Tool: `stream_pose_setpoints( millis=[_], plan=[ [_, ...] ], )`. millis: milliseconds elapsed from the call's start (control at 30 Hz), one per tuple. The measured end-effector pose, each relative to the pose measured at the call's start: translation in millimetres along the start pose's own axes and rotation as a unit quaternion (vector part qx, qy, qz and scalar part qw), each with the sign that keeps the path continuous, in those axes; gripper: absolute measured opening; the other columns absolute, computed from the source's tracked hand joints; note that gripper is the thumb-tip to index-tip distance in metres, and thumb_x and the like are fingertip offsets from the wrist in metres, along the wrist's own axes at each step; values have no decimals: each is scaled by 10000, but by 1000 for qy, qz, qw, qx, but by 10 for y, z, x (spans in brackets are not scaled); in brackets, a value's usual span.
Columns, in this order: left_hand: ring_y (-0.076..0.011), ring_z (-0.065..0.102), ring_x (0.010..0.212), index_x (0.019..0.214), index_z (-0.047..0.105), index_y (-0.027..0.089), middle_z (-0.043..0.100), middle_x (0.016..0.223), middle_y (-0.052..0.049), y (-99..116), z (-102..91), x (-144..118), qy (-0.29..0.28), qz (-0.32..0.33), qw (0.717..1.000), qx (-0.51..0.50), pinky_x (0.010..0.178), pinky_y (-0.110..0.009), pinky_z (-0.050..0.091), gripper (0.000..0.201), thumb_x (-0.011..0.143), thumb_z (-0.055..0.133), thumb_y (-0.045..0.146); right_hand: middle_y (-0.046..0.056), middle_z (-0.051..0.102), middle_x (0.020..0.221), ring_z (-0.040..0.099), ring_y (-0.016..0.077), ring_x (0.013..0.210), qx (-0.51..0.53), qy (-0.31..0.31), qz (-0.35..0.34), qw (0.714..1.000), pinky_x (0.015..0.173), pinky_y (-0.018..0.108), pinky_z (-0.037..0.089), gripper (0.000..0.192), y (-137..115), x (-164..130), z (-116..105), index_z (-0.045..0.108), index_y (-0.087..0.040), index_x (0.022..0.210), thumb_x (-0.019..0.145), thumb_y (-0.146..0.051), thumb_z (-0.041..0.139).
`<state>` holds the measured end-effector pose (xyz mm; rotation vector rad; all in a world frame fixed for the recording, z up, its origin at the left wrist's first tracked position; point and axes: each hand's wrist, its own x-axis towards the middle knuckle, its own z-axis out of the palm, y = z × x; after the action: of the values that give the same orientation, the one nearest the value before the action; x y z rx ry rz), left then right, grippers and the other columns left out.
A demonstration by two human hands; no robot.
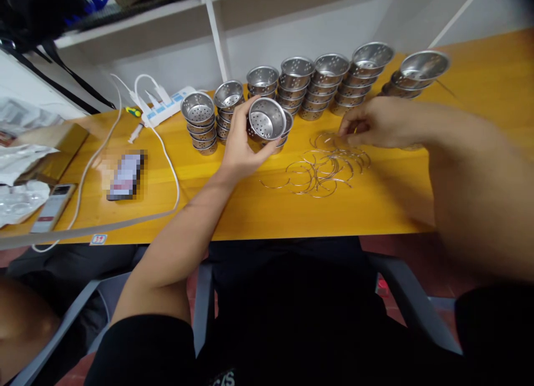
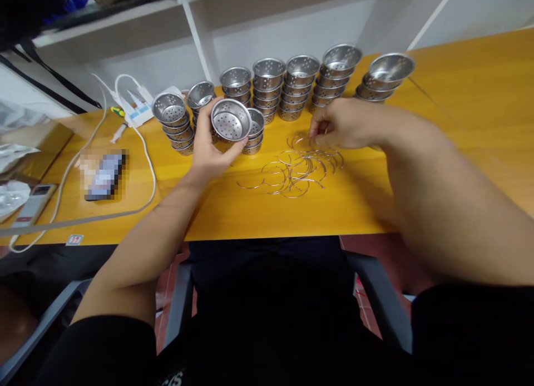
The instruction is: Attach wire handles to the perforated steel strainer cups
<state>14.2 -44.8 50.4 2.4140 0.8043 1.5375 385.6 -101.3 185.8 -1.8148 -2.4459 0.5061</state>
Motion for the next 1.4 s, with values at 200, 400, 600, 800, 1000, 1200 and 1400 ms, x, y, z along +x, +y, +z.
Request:
stream_pose_setpoints(
  millis=[200,400,600,800,1000,1200,1400],
  plan=[
    [-419,642,1789,1933,411,392,641,1868,-128,-116,42,-10,12,1,1000,-17,1574,-683,533,993,1160,895,786,40,880,918,782,156,768,190,121,-48,973,825,388,651,331,-270,-112,-165,863,-231,1088,1112,99,852],
    [-464,635,1748,1846,528,404,625,1759,-143,-115,-33,-11,67,1,998,-20,1577,-722,488,1082,1000,1045,836,13,770,810,634,132,646,354,285,-207,866,688,378,523,200,-575,154,167,859,-221,1058,1196,-126,969],
    [-448,688,1710,1851,489,393,665,1712,-137,-207,26,-54,44,-5,998,-50,1560,-702,517,1130,985,1056,847,33,647,814,572,241,722,360,317,-192,856,713,470,530,445,-591,427,664,811,-318,1217,1194,-737,959],
    [-417,763,1642,1834,485,399,719,1665,-118,-263,82,-62,41,1,997,-70,1510,-675,591,1201,924,1081,907,34,610,775,620,311,806,350,316,-149,869,737,498,559,589,-542,445,829,760,-386,1285,1171,-962,811],
    [-414,796,1596,1785,540,402,747,1635,-105,-360,58,-55,53,13,996,-71,1492,-700,610,1229,845,1110,952,24,584,774,523,270,708,359,352,-187,844,667,485,463,706,-561,561,946,777,-379,1206,1132,-1080,753],
    [-417,770,1662,1869,452,409,714,1704,-125,-352,68,-75,47,18,996,-69,1537,-685,575,1213,950,1018,963,3,556,771,416,226,660,371,352,-221,831,653,467,390,669,-605,584,1027,800,-367,1206,1167,-1034,767],
    [-417,702,1767,1942,373,408,645,1825,-145,-320,26,-63,36,14,998,-52,1598,-639,501,1126,1086,892,924,-12,525,760,432,236,654,373,367,-230,821,648,466,403,723,-590,658,1107,784,-357,1259,1154,-1071,744]
  ],
)
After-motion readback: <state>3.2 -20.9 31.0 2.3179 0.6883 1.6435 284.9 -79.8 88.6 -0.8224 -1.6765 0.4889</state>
